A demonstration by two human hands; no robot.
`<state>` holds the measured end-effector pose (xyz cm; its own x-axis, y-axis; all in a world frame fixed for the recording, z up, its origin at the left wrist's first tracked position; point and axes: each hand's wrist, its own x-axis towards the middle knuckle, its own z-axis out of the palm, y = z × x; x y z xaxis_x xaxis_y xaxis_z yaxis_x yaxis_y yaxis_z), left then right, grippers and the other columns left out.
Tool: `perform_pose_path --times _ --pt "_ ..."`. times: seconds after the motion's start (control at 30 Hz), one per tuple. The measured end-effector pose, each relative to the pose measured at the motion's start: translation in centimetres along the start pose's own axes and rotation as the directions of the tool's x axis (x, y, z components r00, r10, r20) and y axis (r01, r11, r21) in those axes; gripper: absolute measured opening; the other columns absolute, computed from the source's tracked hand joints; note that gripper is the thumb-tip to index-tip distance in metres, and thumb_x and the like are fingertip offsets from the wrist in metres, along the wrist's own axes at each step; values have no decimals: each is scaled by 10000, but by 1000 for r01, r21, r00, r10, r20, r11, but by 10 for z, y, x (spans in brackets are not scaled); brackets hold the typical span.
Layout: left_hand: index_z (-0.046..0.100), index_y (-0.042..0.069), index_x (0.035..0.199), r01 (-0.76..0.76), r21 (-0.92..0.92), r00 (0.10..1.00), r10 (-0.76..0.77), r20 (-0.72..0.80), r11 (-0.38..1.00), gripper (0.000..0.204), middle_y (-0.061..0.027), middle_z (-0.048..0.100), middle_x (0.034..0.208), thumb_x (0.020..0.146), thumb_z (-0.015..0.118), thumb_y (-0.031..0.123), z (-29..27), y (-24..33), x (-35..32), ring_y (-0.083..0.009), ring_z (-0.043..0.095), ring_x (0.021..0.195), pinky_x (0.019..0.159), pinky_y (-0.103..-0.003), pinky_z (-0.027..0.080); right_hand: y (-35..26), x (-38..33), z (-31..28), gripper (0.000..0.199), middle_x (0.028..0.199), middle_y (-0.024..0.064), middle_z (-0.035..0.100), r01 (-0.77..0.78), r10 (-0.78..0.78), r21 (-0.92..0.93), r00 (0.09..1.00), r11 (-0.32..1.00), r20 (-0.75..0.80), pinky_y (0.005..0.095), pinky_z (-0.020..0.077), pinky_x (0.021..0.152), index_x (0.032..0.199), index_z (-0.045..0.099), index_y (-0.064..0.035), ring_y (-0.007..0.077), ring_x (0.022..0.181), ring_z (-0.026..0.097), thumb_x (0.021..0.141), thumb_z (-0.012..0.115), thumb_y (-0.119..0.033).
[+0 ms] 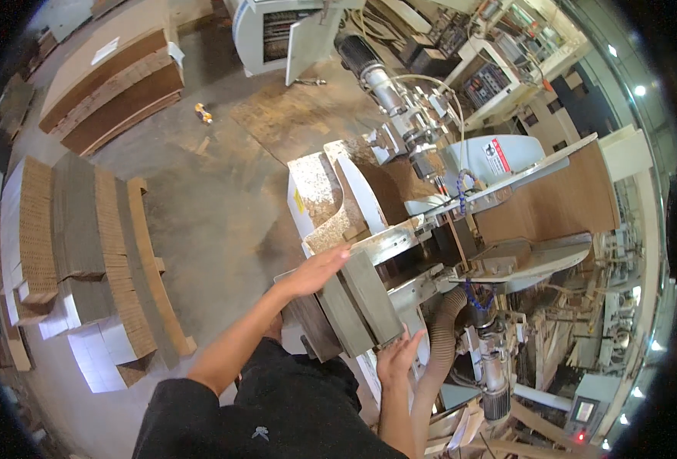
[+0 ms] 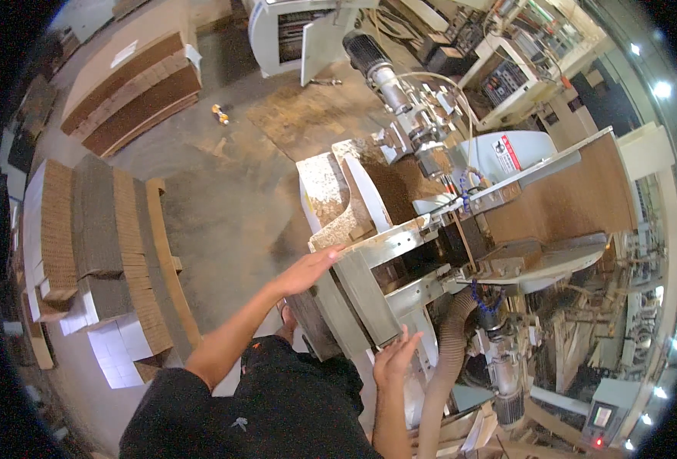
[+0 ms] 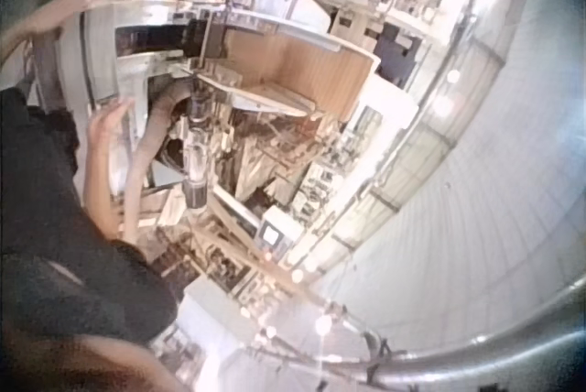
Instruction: The person picks up wooden blocks from a stack and feeds them into an industrial machine.
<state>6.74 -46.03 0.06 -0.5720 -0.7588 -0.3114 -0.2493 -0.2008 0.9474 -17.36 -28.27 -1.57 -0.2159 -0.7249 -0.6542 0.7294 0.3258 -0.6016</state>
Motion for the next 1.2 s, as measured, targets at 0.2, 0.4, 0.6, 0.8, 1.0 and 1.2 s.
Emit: perform_pose_path --times 0.2,0.4,0.6,0.8,1.0,1.2 --pt "154 -53 1393 -55 149 973 19 232 987 778 -250 139 1457 928 251 563 12 1 8 -329 114 1371 1116 -368 104 18 -9 40 797 1387 128 325 170 -157 82 976 982 -148 383 239 1069 1380 226 -23 273 1253 338 875 364 -624" --pt "112 -35 1406 -95 75 947 67 316 993 730 -215 89 1478 948 235 520 4 -13 14 -290 77 1382 1120 -372 87 17 -10 34 741 1345 121 404 114 -69 150 958 982 -278 424 275 1053 1333 342 -29 295 1221 386 882 344 -617" --pt "356 2 1333 115 -571 980 -188 -70 813 566 -140 399 1364 958 340 425 -66 -57 29 -243 343 1281 1055 -337 251 -8 -12 -10 685 1263 124 490 184 -182 -33 901 982 -393 388 367 959 1304 415 -60 261 1091 487 894 339 -604" --pt "433 31 1283 160 -700 590 -636 -497 696 608 -126 488 1277 907 409 508 -123 -203 -43 -229 441 1193 992 -385 316 -68 12 -13 520 1074 145 602 -17 -462 -748 776 664 -429 285 455 824 1259 452 24 191 932 574 924 471 -373" --pt "605 -1 991 606 -612 297 -858 -420 509 417 -84 571 891 883 499 387 -41 -378 -209 -176 489 839 753 -313 406 -111 138 36 532 1250 205 491 103 -483 -985 861 -138 158 325 432 895 1267 429 50 251 1091 527 812 643 -126" --pt "540 -13 1088 508 -854 28 -993 -111 110 444 -81 541 932 883 494 378 34 -344 -257 -170 505 891 746 -309 426 -113 238 38 666 1192 280 491 -73 -467 -686 784 -724 409 421 415 890 1280 368 51 417 1069 503 750 659 -227"
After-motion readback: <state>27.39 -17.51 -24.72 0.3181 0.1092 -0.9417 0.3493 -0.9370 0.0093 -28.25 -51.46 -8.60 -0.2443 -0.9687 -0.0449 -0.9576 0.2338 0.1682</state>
